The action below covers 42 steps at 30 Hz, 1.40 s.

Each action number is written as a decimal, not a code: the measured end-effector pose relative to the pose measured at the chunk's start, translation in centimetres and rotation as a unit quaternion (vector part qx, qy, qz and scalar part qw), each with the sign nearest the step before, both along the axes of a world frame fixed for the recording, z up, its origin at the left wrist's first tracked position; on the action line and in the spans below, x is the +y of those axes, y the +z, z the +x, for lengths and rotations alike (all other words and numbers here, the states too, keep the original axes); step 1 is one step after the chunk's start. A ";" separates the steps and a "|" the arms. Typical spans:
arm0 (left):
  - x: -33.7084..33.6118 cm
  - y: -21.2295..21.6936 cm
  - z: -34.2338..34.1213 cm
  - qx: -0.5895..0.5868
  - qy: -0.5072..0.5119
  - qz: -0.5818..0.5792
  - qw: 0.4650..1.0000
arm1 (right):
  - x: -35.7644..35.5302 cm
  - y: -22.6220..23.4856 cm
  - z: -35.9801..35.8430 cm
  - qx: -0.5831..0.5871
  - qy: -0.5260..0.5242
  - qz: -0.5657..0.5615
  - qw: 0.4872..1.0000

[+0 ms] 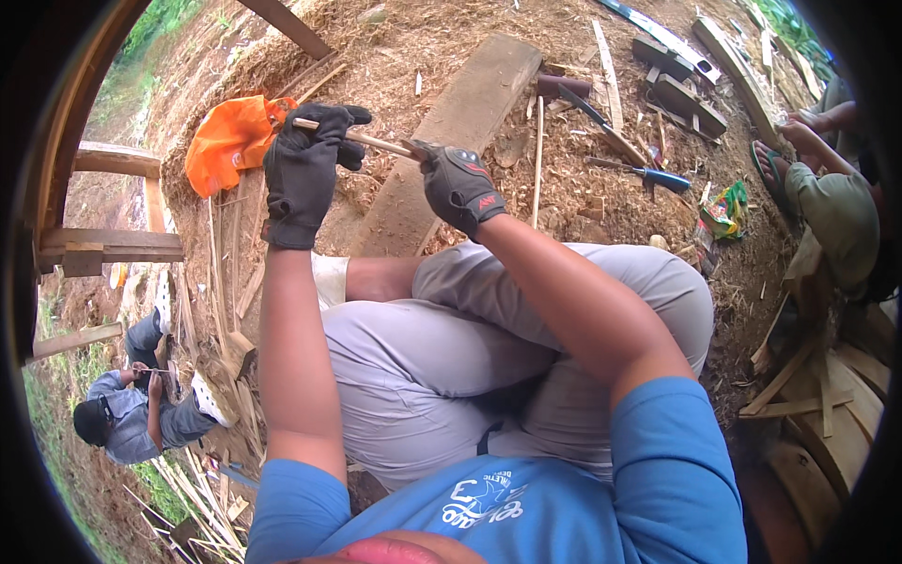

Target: The person sits on the ground and uses a knife to sharpen a thin wooden stick. They repeatedly scrape the blade along the stick's length to remove shavings and refine the tip. The person holds the stick with both hands, rotating it to work on different sides.

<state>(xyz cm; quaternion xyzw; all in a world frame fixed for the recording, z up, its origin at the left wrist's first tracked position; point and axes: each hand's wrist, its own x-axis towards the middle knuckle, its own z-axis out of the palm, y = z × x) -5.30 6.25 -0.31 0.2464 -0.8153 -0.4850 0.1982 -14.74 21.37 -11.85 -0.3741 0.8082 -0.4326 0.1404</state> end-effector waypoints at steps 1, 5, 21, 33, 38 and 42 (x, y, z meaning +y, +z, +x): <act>0.0 -0.1 -0.1 0.005 -0.004 0.003 1.000 | 0.1 -0.2 -0.2 -0.006 0.001 -0.002 1.000; 0.8 0.3 0.1 0.042 -0.011 0.033 0.999 | -0.1 2.1 1.2 0.011 0.013 -0.056 0.998; 0.1 0.1 0.1 0.005 -0.029 -0.027 0.999 | -0.1 0.7 0.1 0.005 0.017 -0.004 1.000; 0.8 0.4 -0.2 -0.009 -0.008 -0.014 1.000 | -0.1 1.4 0.5 0.048 0.014 -0.056 0.997; 0.7 0.7 0.2 0.008 -0.018 -0.017 1.000 | -0.7 1.4 0.2 0.037 0.034 -0.005 0.999; 0.2 -0.4 -0.5 0.031 -0.038 0.017 0.999 | -0.2 -0.3 -0.6 0.026 0.011 -0.022 0.999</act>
